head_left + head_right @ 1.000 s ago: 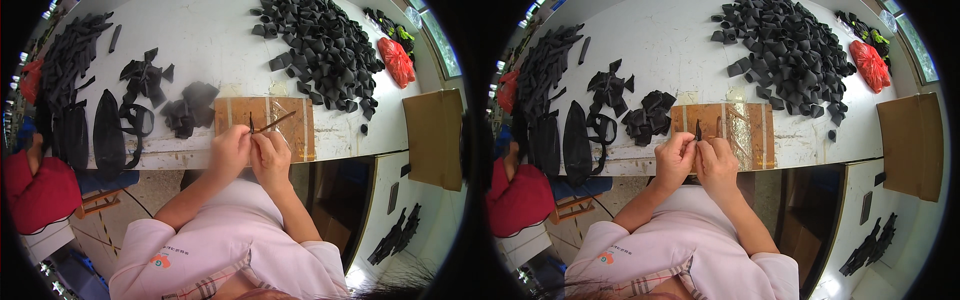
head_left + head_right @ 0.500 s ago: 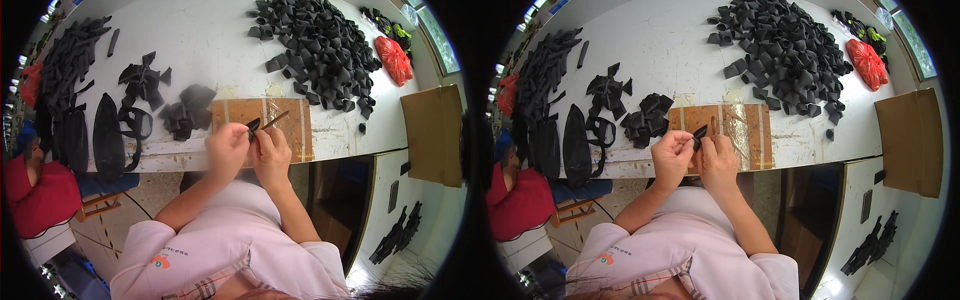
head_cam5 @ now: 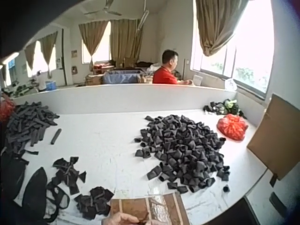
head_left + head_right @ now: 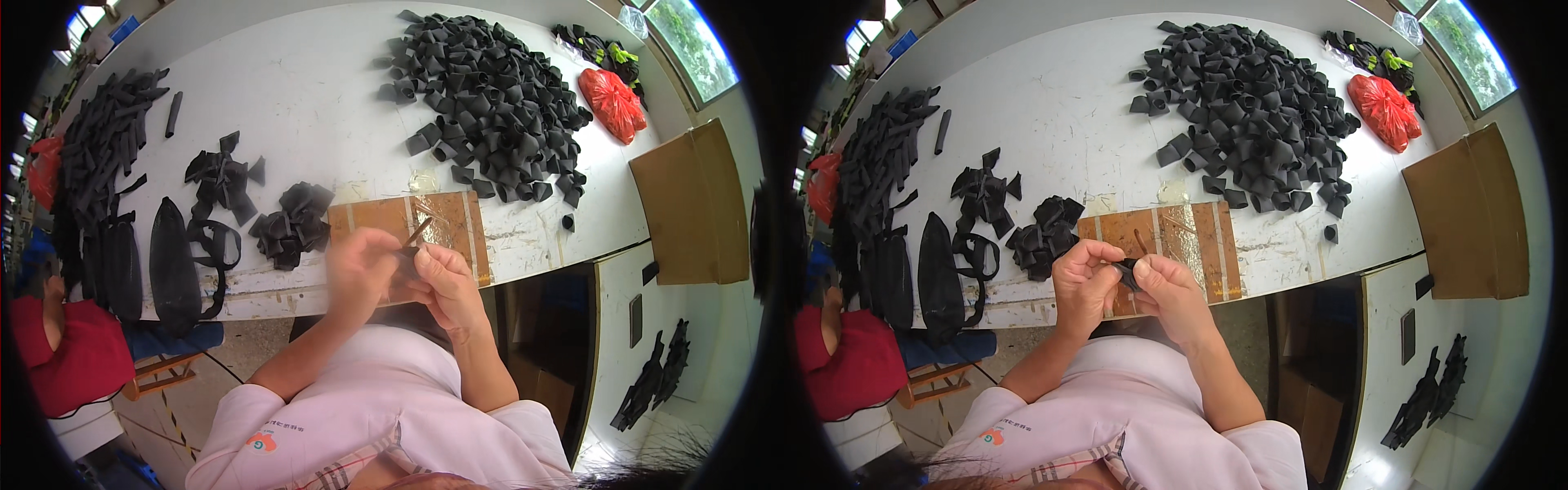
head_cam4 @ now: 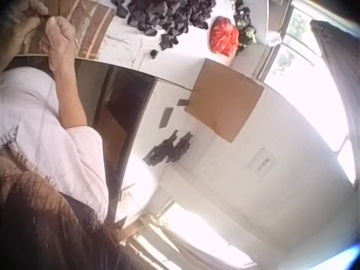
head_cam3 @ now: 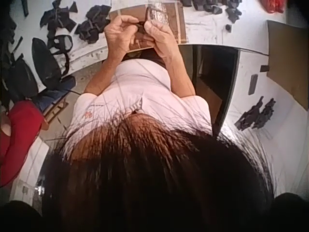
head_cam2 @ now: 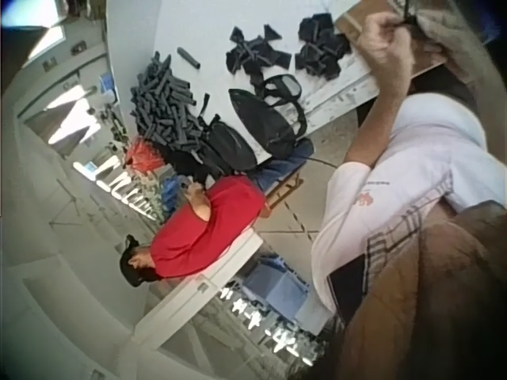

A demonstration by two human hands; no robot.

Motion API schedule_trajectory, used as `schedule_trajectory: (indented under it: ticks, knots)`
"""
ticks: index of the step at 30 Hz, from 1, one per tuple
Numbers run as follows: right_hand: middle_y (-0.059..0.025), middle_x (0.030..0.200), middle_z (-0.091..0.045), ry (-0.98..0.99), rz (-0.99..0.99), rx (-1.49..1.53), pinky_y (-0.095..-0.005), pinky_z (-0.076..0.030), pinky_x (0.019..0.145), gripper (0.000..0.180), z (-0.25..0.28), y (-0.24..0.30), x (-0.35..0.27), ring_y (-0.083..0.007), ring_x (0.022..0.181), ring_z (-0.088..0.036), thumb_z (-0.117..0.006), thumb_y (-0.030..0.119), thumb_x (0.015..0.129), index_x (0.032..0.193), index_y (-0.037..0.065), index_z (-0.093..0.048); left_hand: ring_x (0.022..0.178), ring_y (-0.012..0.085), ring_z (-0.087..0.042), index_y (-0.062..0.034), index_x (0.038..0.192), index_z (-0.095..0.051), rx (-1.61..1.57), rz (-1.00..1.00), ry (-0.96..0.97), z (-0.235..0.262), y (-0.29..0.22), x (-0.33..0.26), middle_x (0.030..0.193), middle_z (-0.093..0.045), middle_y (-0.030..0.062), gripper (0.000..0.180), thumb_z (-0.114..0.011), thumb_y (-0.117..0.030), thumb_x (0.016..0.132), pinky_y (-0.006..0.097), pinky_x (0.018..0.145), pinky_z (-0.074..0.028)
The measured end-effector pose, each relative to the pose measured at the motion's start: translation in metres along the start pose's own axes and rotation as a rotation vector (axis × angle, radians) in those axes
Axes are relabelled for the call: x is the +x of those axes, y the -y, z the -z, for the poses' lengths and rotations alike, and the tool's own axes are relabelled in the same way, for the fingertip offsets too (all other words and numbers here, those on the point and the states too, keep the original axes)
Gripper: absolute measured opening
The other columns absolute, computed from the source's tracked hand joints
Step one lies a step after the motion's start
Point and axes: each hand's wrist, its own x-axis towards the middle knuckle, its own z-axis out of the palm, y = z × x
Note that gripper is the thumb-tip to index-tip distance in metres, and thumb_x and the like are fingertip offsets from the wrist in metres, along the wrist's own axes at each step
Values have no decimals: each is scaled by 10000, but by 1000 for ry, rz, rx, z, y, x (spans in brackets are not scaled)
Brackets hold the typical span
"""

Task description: The recorder uses a small brush to apply adhesive to small black foam or rubber components and sets them aside.

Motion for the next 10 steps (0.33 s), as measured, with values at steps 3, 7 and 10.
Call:
schedule_trajectory:
  ticks: [3, 7, 10]
  knots:
    - [51, 627, -432, 27, 173, -261, -169, -257, 437, 235, -13, 29, -3, -14, 522, -338, -541, 249, 857, 719, 61, -514, 309, 27, -352, 45, 931, -494, -863, 323, 421, 11, -13, 15, 780, -569, 161, 146, -452, 40, 791, 163, 288, -257]
    - [45, 635, -456, 131, 260, -316, -162, -264, 441, 232, -24, 65, 18, -12, 511, -332, -546, 244, 855, 717, 60, -516, 291, 10, -322, 38, 1093, -430, -1157, 466, 457, -2, -36, 23, 903, -553, 187, 256, -446, -78, 865, 173, 274, -254]
    - [65, 624, -459, 203, 83, -180, -153, -259, 431, 216, 1, 43, 42, -11, 518, -337, -563, 237, 842, 725, 58, -527, 293, 21, -362, -3, 1139, -424, -832, 535, 278, 8, -13, 37, 972, -537, 202, 299, -472, -110, 863, 182, 252, -240]
